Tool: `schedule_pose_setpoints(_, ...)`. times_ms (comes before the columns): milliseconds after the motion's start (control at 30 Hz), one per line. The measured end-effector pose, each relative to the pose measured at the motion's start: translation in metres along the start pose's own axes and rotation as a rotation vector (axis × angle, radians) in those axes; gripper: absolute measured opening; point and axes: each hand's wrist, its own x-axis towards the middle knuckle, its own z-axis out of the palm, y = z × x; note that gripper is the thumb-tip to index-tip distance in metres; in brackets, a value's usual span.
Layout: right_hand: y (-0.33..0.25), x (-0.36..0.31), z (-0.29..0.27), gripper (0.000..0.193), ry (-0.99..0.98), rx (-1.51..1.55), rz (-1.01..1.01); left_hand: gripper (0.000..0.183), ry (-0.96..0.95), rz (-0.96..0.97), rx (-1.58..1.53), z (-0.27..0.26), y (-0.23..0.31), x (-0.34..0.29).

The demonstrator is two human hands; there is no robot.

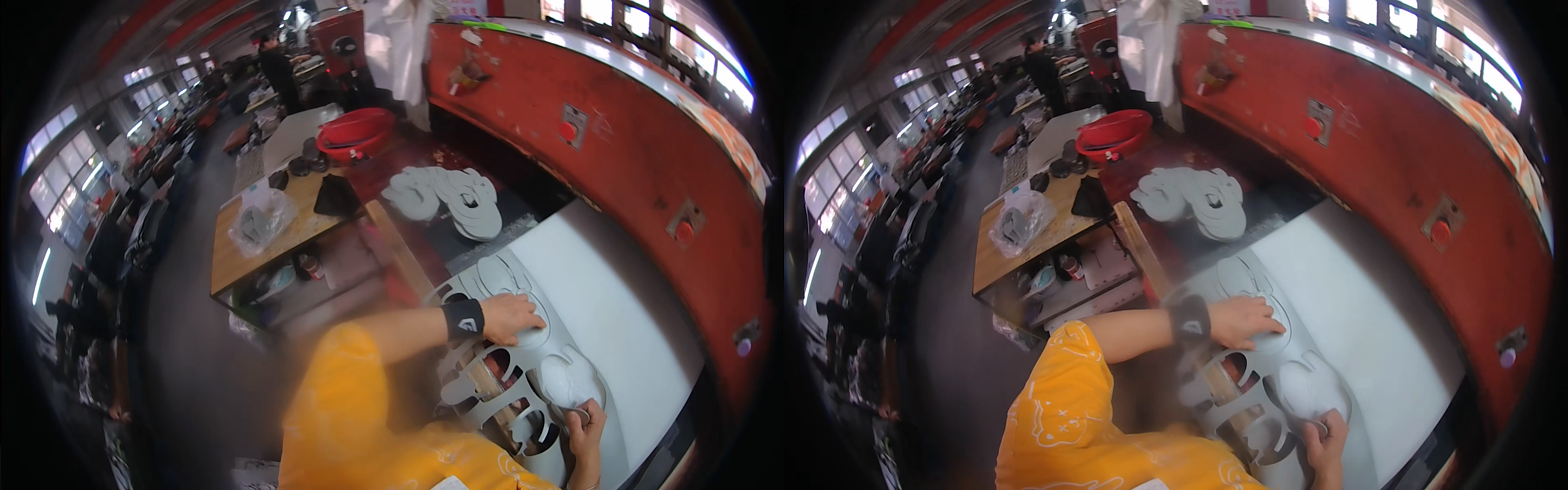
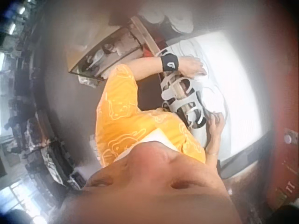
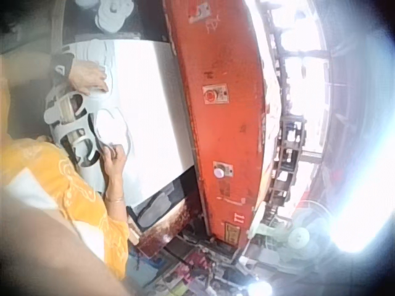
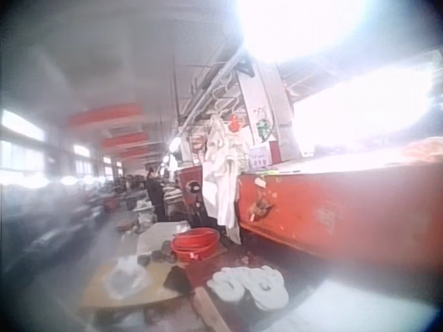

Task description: The person repeatedly rubs a gray shoe insole against a white sheet on a red machine, then removes cut-out shapes from the sheet and places them aside. The person continues the cycle by feeding new sheets and rubbing additional insoles.

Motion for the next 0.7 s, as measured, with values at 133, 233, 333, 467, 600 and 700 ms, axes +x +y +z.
schedule_pose_setpoints(133, 0.006, 0.003, -0.005, 0.033, -0.012, 0.033, 0.045, 0.057, -0.033, -0.022, 0.052, -0.002, 0.012, 0.004)
schedule_pose_setpoints(233, 0.011, 0.006, -0.007, 0.042, 0.042, 0.051, 0.028, 0.058, -0.055, -0.008, 0.143, -0.001, 0.014, 0.005)
schedule_pose_setpoints(333, 0.017, 0.006, -0.013, 0.019, -0.213, 0.093, 0.243, 0.055, 0.015, 0.035, 0.203, 0.008, 0.019, 0.003)
schedule_pose_setpoints(467, 0.022, 0.008, -0.011, 0.018, -0.171, 0.369, 0.266, 0.050, 0.099, 0.080, 0.237, 0.021, 0.018, -0.003)
schedule_pose_setpoints(600, 0.018, 0.014, -0.007, 0.025, -0.139, 0.361, 0.398, 0.042, 0.148, 0.199, 0.290, 0.025, 0.004, -0.004)
schedule_pose_setpoints(700, 0.006, 0.021, -0.012, 0.024, -0.264, 0.279, 0.276, 0.038, 0.204, 0.236, 0.250, 0.027, -0.009, -0.004)
